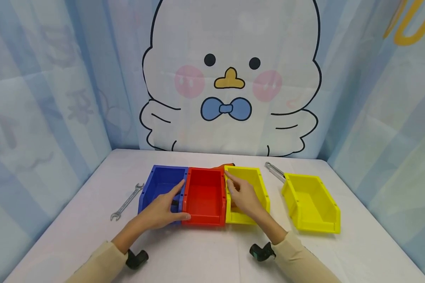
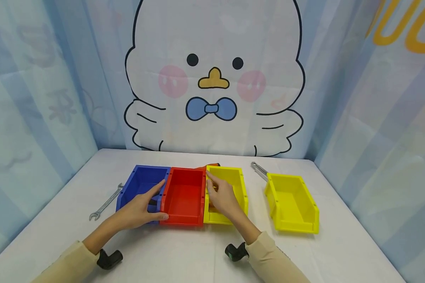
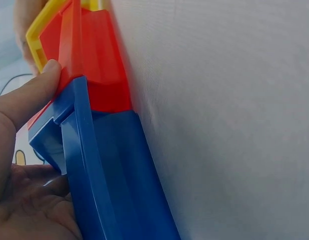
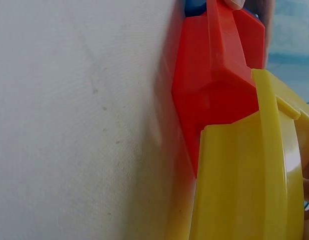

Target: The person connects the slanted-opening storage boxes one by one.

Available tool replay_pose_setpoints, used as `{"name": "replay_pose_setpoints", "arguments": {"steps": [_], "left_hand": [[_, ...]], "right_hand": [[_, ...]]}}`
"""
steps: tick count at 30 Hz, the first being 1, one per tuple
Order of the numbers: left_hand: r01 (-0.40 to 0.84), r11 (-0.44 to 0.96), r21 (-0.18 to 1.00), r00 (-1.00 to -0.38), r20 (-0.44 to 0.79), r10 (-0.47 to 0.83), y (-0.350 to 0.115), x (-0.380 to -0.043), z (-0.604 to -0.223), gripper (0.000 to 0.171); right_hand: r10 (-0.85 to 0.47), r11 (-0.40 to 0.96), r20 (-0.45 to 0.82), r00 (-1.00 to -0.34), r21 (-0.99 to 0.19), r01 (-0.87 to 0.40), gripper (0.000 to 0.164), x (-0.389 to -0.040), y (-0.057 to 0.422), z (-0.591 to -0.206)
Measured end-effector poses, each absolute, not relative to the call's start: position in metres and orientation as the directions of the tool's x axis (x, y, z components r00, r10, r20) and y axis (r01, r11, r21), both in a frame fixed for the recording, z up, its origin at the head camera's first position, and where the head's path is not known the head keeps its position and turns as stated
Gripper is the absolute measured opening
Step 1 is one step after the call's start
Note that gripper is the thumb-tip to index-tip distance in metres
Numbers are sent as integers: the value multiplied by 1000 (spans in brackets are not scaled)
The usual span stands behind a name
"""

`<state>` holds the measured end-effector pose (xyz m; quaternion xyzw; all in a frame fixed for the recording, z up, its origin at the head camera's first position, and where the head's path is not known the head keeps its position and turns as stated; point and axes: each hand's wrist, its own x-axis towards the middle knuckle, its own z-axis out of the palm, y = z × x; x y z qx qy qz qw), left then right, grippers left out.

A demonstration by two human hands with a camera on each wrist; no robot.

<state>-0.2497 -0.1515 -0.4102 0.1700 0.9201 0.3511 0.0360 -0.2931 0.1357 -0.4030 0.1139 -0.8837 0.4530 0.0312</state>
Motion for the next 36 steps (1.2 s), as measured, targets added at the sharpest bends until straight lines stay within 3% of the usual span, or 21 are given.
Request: {"name": "replay_pose_setpoints", "arguments": {"steps": [36], "left_hand": [[273,706,653,-944,38,329,-150,-250,-410,112]], "right_hand": [[-143,591,146,-979,-781,-203,48,-291,131,-402]]}}
